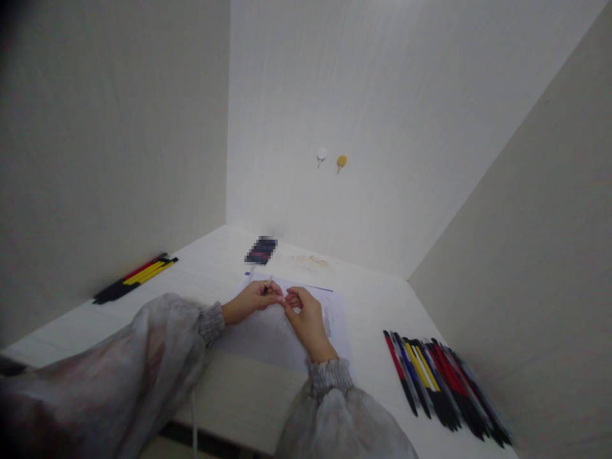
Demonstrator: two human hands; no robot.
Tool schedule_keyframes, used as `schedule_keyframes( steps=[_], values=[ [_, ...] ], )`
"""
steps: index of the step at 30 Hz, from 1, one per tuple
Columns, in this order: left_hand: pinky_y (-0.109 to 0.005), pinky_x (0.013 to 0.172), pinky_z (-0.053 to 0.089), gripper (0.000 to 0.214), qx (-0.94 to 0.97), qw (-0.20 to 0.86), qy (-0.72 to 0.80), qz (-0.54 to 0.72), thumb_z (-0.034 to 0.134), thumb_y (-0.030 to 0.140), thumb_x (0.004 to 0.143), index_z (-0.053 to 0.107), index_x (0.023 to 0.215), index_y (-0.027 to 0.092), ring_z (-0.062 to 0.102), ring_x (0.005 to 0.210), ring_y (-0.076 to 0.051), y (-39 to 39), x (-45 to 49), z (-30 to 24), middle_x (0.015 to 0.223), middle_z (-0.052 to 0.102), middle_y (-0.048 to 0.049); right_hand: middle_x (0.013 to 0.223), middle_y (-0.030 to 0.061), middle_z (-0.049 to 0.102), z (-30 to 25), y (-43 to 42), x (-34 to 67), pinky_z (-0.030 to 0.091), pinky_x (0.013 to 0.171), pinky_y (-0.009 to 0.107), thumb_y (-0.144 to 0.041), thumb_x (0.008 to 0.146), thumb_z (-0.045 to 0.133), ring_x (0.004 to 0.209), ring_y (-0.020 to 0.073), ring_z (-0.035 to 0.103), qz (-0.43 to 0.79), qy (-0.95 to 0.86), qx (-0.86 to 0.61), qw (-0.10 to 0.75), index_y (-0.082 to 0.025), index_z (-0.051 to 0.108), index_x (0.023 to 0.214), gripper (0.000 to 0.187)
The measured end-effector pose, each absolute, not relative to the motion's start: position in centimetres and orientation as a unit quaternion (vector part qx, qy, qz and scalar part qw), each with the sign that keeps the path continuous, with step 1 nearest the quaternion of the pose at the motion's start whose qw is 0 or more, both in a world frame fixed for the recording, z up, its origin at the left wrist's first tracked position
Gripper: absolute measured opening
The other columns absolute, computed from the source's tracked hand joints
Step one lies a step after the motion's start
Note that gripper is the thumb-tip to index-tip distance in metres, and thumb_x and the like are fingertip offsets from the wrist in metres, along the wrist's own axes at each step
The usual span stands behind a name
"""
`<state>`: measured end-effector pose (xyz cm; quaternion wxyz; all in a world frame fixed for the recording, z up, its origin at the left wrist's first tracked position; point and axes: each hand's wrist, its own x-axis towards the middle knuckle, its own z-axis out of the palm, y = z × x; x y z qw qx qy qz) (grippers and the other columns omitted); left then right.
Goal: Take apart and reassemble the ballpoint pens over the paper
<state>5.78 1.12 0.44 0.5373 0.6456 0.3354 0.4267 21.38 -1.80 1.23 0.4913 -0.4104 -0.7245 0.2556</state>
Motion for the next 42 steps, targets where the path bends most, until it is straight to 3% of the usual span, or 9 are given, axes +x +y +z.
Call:
schedule_keyframes(
  steps=[4,8,11,16,20,24,30,32,42],
  values=[
    [-0.017,0.037,0.023,0.02,0.622,0.561,0.299,0.457,0.054,0.031,0.07,0.05,0.076,0.012,0.031,0.037,-0.003,1.2,5.8,0.5,0.055,0.052,0.0035,0.079,0.0051,0.059,1.4,-1.6,22.2,0.043,0.064,0.025,-0.022,0.071,0.048,0.067,0.0128,0.056,0.192,-0.712,-0.496,0.46,-0.015,0.05,0.093,0.023],
    [-0.016,0.036,0.021,0.014,0.616,0.565,0.276,0.474,0.052,0.026,0.072,0.046,0.073,0.012,0.031,0.037,-0.002,1.1,5.9,0.6,0.069,0.061,-0.0027,0.084,0.0104,0.057,1.4,-1.7,23.0,0.039,0.065,0.027,-0.02,0.073,0.043,0.073,0.0175,0.054,0.015,-0.706,-0.653,0.273,-0.012,0.056,0.087,0.021],
    [-0.016,0.036,0.021,0.014,0.604,0.568,0.287,0.481,0.053,0.023,0.071,0.046,0.077,0.013,0.03,0.036,-0.001,1.1,6.0,0.7,0.07,0.062,-0.0038,0.087,0.0127,0.055,1.0,-1.9,23.1,0.037,0.064,0.026,-0.019,0.073,0.042,0.076,0.0186,0.054,-0.032,-0.706,-0.689,0.162,-0.011,0.055,0.088,0.022],
    [-0.018,0.038,0.023,0.023,0.611,0.555,0.298,0.48,0.051,0.028,0.073,0.05,0.089,0.011,0.03,0.036,-0.002,1.0,5.9,0.8,0.07,0.062,-0.0039,0.085,0.0127,0.054,0.4,-1.8,22.9,0.035,0.064,0.024,-0.013,0.075,0.038,0.076,0.017,0.054,-0.052,-0.709,-0.696,0.1,-0.01,0.054,0.085,0.02],
    [-0.018,0.038,0.025,0.027,0.62,0.545,0.313,0.47,0.051,0.034,0.072,0.054,0.086,0.011,0.031,0.038,-0.002,0.9,5.8,0.8,0.074,0.062,-0.0048,0.082,0.0123,0.055,0.1,-1.6,23.1,0.036,0.061,0.025,-0.012,0.075,0.038,0.073,0.0168,0.055,-0.05,-0.712,-0.696,0.082,-0.01,0.055,0.083,0.02],
    [-0.018,0.038,0.025,0.028,0.627,0.532,0.327,0.466,0.052,0.037,0.072,0.055,0.078,0.011,0.031,0.038,-0.002,0.9,5.7,0.8,0.066,0.059,-0.0022,0.078,0.0124,0.058,0.4,-1.3,22.9,0.037,0.061,0.027,-0.013,0.07,0.043,0.072,0.0186,0.056,-0.021,-0.712,-0.689,0.136,-0.011,0.059,0.075,0.017],
    [-0.017,0.038,0.025,0.029,0.628,0.523,0.331,0.472,0.052,0.039,0.071,0.056,0.077,0.01,0.031,0.038,-0.003,1.0,5.6,0.8,0.054,0.051,0.0026,0.056,0.0009,0.059,1.3,-1.2,21.6,0.042,0.052,0.025,-0.024,0.067,0.051,0.051,0.0132,0.055,0.293,-0.638,-0.53,0.475,-0.014,0.057,0.078,0.016],
    [-0.017,0.038,0.026,0.029,0.626,0.522,0.331,0.476,0.052,0.039,0.071,0.056,0.078,0.011,0.031,0.038,-0.003,0.9,5.6,0.9,0.058,0.053,0.0015,0.053,0.0003,0.059,1.5,-1.4,21.3,0.044,0.051,0.025,-0.029,0.066,0.055,0.049,0.0131,0.055,0.366,-0.588,-0.478,0.539,-0.014,0.056,0.076,0.018],
    [-0.018,0.039,0.023,0.03,0.638,0.518,0.326,0.467,0.051,0.04,0.072,0.057,0.075,0.01,0.029,0.037,-0.004,0.8,5.6,1.0,0.041,0.037,0.0076,0.058,0.0015,0.062,1.5,-1.7,21.1,0.045,0.053,0.025,-0.03,0.063,0.061,0.052,0.0128,0.057,0.41,-0.562,-0.442,0.566,-0.014,0.057,0.075,0.02]
  ],
)
